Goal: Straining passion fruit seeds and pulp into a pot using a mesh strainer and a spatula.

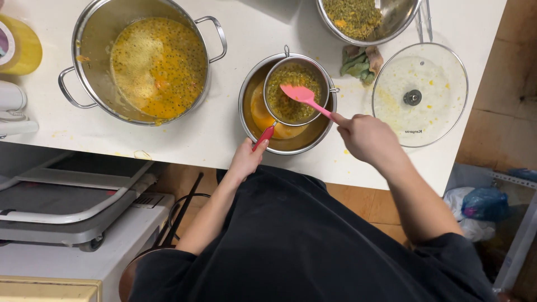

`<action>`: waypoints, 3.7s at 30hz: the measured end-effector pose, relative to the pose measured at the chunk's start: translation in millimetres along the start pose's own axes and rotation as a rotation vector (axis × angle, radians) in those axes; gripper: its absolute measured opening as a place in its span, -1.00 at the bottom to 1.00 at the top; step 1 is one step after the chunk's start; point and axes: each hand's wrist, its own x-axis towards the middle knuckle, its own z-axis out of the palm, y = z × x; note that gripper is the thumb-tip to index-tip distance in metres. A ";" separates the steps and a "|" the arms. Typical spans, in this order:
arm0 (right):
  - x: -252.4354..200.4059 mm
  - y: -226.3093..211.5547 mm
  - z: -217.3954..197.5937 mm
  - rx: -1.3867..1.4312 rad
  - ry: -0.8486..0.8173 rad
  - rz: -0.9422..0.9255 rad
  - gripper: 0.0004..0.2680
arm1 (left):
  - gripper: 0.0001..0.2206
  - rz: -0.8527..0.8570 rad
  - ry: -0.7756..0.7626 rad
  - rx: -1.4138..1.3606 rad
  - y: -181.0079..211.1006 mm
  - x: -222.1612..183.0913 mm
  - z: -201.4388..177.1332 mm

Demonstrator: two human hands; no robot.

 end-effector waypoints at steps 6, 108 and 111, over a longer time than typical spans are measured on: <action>35.6 -5.5 61.2 0.076 0.027 -0.061 -0.67 | -0.65 0.000 0.001 0.012 -0.7 0.9 -0.4; 73.1 81.3 87.5 1.328 -0.434 0.034 -0.73 | -0.64 -0.090 -0.036 -0.031 -6.2 12.5 -4.6; 65.8 72.1 64.8 1.518 -0.488 0.191 -0.72 | -0.69 -0.074 -0.051 -0.043 -4.4 13.5 -6.0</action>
